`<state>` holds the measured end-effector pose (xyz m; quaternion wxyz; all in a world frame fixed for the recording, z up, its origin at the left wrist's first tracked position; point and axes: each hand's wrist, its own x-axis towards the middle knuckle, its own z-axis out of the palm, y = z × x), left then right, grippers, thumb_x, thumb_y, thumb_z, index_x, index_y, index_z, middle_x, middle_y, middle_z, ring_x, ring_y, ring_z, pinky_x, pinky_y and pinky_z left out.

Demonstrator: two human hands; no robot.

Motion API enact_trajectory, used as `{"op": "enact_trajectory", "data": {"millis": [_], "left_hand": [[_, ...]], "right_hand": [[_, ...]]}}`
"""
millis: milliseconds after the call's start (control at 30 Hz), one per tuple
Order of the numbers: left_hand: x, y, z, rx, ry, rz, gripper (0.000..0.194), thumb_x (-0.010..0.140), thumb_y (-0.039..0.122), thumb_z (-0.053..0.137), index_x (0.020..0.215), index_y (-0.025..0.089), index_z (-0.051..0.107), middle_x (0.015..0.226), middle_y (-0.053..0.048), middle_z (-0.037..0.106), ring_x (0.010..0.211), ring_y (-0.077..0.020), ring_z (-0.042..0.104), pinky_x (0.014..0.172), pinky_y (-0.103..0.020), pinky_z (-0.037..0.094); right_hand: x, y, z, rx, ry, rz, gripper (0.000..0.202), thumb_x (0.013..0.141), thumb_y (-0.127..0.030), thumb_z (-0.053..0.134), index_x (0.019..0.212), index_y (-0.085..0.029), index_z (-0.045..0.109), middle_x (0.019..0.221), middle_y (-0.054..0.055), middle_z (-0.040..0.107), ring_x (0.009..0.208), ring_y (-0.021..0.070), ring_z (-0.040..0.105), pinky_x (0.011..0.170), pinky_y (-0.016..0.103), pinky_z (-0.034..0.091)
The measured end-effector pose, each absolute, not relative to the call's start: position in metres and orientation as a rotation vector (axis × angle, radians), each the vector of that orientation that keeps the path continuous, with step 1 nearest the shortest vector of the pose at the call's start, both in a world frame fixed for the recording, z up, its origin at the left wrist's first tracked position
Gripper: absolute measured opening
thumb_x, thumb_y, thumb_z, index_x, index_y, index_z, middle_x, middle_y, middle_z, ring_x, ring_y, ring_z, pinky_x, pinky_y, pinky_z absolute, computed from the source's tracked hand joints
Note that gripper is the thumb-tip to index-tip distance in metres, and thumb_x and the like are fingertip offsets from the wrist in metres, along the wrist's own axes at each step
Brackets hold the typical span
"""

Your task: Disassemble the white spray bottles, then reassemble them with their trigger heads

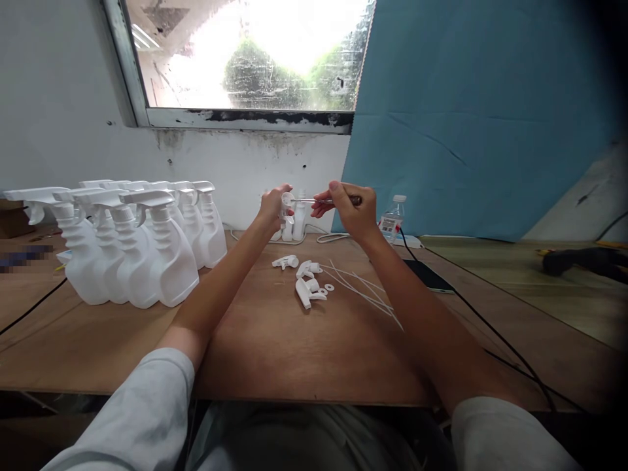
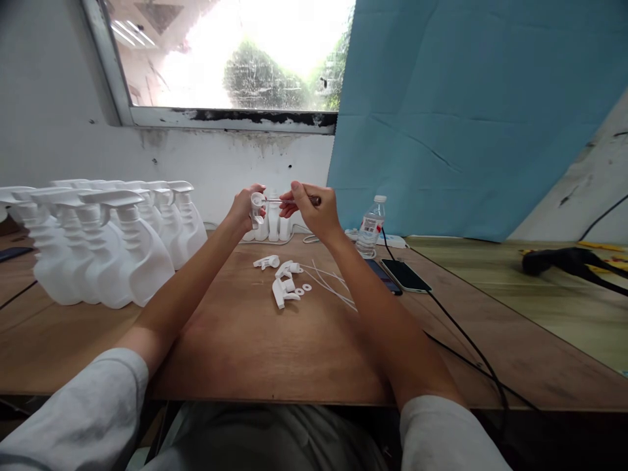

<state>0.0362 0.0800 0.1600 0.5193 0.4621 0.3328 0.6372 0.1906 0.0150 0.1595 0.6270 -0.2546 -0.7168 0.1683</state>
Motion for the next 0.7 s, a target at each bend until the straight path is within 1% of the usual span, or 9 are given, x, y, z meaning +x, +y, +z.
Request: {"op": "enact_trajectory", "data": {"millis": [167,367,533,600,700], "left_hand": [[0.032,0.085,0.158,1.160,0.794,1.426,0.019,0.074,0.030,0.065,0.074,0.018,0.051,0.055,0.004,0.046,0.038,-0.0078,0.046,0.040,-0.021,0.034],[0.033,0.083,0.157,1.315,0.850,1.347,0.017,0.073,0.028,0.066,0.072,0.017,0.053,0.054,0.002,0.050,0.035,-0.0081,0.044,0.036,-0.021,0.034],[0.033,0.080,0.161,1.169,0.717,1.046,0.020,0.078,0.024,0.057,0.063,0.018,0.045,0.048,0.002,0.047,0.032,-0.0076,0.041,0.031,-0.018,0.029],[0.033,0.082,0.160,1.135,0.646,0.932,0.020,0.077,0.023,0.056,0.063,0.018,0.044,0.046,0.003,0.047,0.031,-0.0081,0.042,0.030,-0.018,0.028],[0.032,0.086,0.156,1.113,0.582,0.859,0.018,0.075,0.023,0.058,0.063,0.018,0.045,0.046,0.003,0.048,0.031,-0.0090,0.043,0.029,-0.019,0.028]], "right_hand": [[0.195,0.012,0.165,-0.587,-1.666,0.448,0.055,0.079,-0.069,0.058,0.071,-0.016,0.066,0.067,0.008,0.069,0.064,0.0197,0.070,0.060,0.034,0.061],[0.203,0.012,0.171,-0.620,-1.763,0.536,0.052,0.076,-0.065,0.065,0.071,-0.013,0.068,0.066,0.009,0.069,0.056,0.0182,0.068,0.059,0.033,0.061],[0.212,0.028,0.168,-0.603,-1.675,0.706,0.053,0.075,-0.066,0.066,0.072,-0.013,0.067,0.069,0.010,0.070,0.059,0.0193,0.070,0.060,0.033,0.061],[0.216,0.033,0.166,-0.598,-1.651,0.755,0.052,0.075,-0.065,0.067,0.073,-0.013,0.067,0.068,0.010,0.071,0.058,0.0192,0.070,0.059,0.033,0.061],[0.217,0.036,0.165,-0.607,-1.630,0.787,0.052,0.074,-0.065,0.068,0.072,-0.013,0.067,0.068,0.010,0.071,0.058,0.0190,0.070,0.059,0.032,0.060]]}}
